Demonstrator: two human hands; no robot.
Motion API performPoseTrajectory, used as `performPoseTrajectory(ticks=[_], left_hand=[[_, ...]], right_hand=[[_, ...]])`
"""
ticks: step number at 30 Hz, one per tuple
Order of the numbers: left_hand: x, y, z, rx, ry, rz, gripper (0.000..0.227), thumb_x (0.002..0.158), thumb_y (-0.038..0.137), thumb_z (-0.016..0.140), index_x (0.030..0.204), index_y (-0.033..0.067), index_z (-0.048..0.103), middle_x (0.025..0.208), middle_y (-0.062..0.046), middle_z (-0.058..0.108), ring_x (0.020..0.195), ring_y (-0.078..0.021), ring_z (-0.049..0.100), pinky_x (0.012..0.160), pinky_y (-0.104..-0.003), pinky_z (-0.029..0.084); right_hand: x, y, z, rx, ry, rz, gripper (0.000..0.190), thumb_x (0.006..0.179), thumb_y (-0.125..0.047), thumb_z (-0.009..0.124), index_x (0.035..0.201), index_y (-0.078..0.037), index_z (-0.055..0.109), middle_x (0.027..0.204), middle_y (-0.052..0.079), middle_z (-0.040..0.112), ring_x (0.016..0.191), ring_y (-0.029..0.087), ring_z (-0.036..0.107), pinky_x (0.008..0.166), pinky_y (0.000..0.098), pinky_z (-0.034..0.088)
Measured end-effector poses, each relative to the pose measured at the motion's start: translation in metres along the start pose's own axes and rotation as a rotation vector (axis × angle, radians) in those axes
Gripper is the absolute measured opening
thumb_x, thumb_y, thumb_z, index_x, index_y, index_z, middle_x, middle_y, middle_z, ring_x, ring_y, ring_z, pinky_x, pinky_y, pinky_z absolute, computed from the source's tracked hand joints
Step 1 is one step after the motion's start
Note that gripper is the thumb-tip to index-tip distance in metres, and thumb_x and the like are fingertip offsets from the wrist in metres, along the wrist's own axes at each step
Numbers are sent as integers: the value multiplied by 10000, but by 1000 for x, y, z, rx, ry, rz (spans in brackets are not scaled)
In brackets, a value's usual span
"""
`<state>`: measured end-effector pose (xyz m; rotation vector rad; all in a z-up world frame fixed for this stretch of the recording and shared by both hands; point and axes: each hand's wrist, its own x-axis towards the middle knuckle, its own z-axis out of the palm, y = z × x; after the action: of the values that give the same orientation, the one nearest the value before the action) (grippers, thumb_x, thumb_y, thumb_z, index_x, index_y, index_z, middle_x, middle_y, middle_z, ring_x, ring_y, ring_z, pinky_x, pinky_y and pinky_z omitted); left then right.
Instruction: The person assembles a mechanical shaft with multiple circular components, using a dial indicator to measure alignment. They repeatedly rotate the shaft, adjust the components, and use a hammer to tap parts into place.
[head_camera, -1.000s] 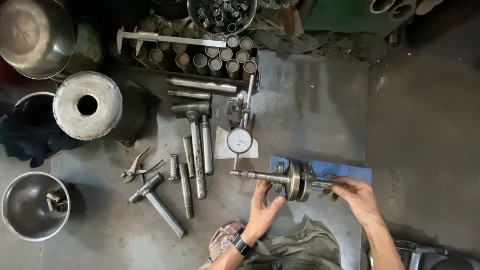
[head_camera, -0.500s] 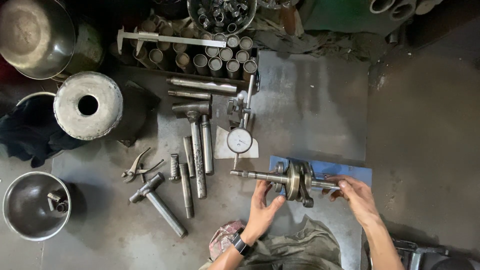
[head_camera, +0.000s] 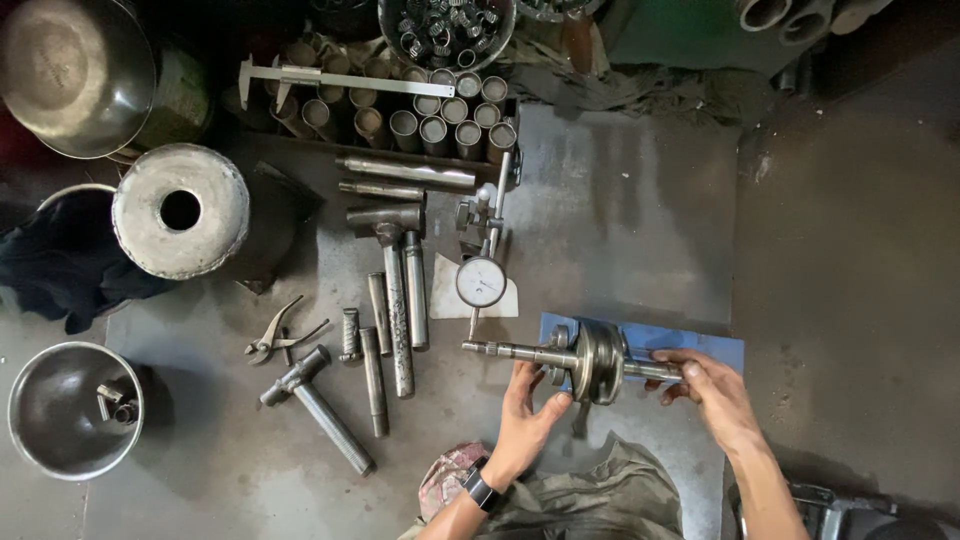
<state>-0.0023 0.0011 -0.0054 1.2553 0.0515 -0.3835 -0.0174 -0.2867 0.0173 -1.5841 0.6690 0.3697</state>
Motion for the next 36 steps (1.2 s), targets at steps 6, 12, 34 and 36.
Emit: performPoseTrajectory(ticks=[6,12,34,36], left_hand=[[0,10,2,38,-12,1,758,906,332,769,1499,-30,465,1593,-129,404,1478,-251,403,1226,-419,315],[2,17,3,53,-15,18,779,898,370,764,1503,-17,463,1583,-120,425,1462,-243,422,1207,-414,329],[-15,33,-4,-376,169,-147,220,978,89,675,1153,-30,737,993,-27,687,904,-129,587,780,-281,463],[-28,70,-4,-496,116,0,181,990,64,680,1141,-32,710,1053,-40,661,951,-153,586,845,-308,473]], right_hand=[[6,22,-3,79,12,-10,511,976,-404,521,1126,40,723,985,178,775,805,302,749,660,426,590],[10,30,-7,-92,23,2,349,967,-252,606,977,54,773,822,181,802,719,272,723,698,410,614],[-47,-48,-32,-608,30,-307,262,806,-247,767,953,-36,815,837,67,803,784,158,754,742,306,604],[-77,-102,-27,-721,-5,-264,307,749,-256,824,990,-66,813,802,63,794,729,167,731,698,318,601]])
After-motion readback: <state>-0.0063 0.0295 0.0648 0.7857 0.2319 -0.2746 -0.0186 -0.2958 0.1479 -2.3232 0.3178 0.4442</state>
